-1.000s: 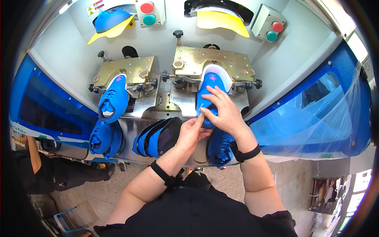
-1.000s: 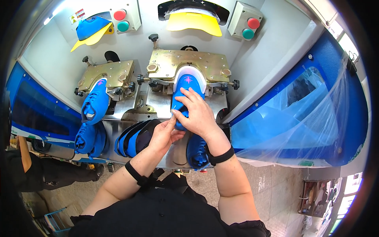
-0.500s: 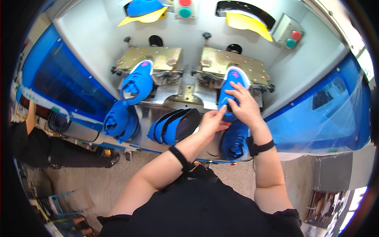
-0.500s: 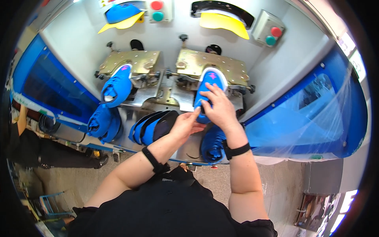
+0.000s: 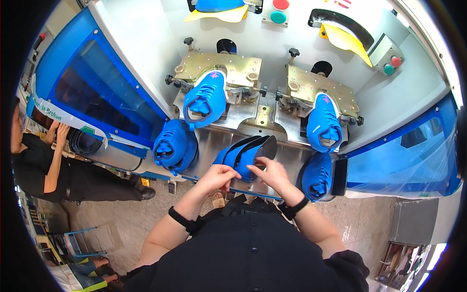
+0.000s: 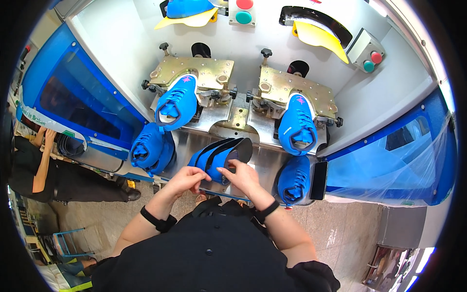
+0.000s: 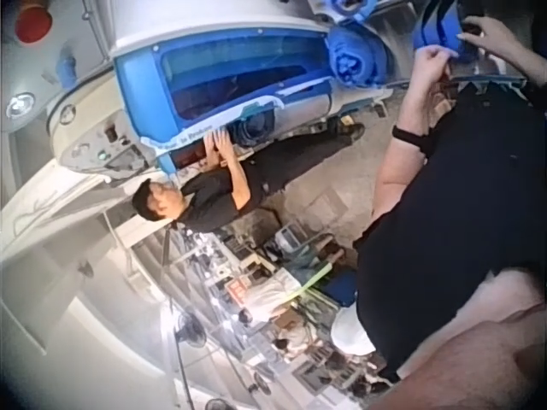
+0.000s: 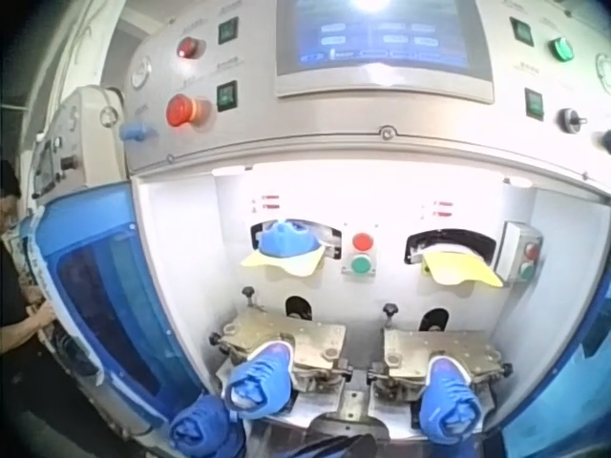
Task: Placing shoe uppers into a heat-shaping machine and operating controls to mold them.
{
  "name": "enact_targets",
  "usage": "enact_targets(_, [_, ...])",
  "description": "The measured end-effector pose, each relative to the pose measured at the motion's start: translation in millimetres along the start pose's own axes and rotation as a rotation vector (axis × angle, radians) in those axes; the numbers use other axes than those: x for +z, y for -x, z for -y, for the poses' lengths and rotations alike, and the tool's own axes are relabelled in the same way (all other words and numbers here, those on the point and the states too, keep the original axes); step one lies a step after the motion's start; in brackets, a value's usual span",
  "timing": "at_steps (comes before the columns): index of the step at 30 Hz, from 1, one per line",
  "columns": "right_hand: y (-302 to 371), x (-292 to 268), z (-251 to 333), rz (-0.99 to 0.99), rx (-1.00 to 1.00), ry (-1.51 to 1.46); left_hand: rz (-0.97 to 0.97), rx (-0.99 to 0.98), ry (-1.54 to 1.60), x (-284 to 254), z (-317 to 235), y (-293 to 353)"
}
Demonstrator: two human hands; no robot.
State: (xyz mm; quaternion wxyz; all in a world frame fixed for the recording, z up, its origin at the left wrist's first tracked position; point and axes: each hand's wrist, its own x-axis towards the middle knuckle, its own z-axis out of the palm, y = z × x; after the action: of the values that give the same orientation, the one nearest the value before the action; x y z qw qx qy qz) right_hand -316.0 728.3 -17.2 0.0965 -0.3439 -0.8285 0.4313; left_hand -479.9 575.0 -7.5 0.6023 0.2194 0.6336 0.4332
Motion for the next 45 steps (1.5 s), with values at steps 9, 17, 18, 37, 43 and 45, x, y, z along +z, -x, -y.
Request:
enact_targets(9, [63.4,-49.8,18.6,0.17,0.212,-1.034,0.394,-0.249,-0.003,-5.0,-17.9,-6.4])
enact_targets(17, [80.9,-89.7,56.6,-0.662,-0.516,-0.027,0.508,0.354,0.761,43.5,-98.7,-17.3])
enact_targets(18, [81.5,-99.2,60.5,-0.553,-0.591,0.09,0.487,0.38,0.728,52.7,-107.6,-15.7])
enact_targets(37, [-125.8,-337.8,73.0,-1.182,-0.618,0.063,0.19,0.506,0.442,29.1,-80.4,20.2])
enact_targets(43, [-127.3,-338.8,-14.1,-1.385,-0.217,0.254,-0.015,0.414,0.466,-16.4,-40.8,41.1])
enact_targets(45, [-133.0,-343.5,-31.0,-1.173,-0.137,0.184,-0.147,0.275,0.399,-23.8,-30.1,42.4])
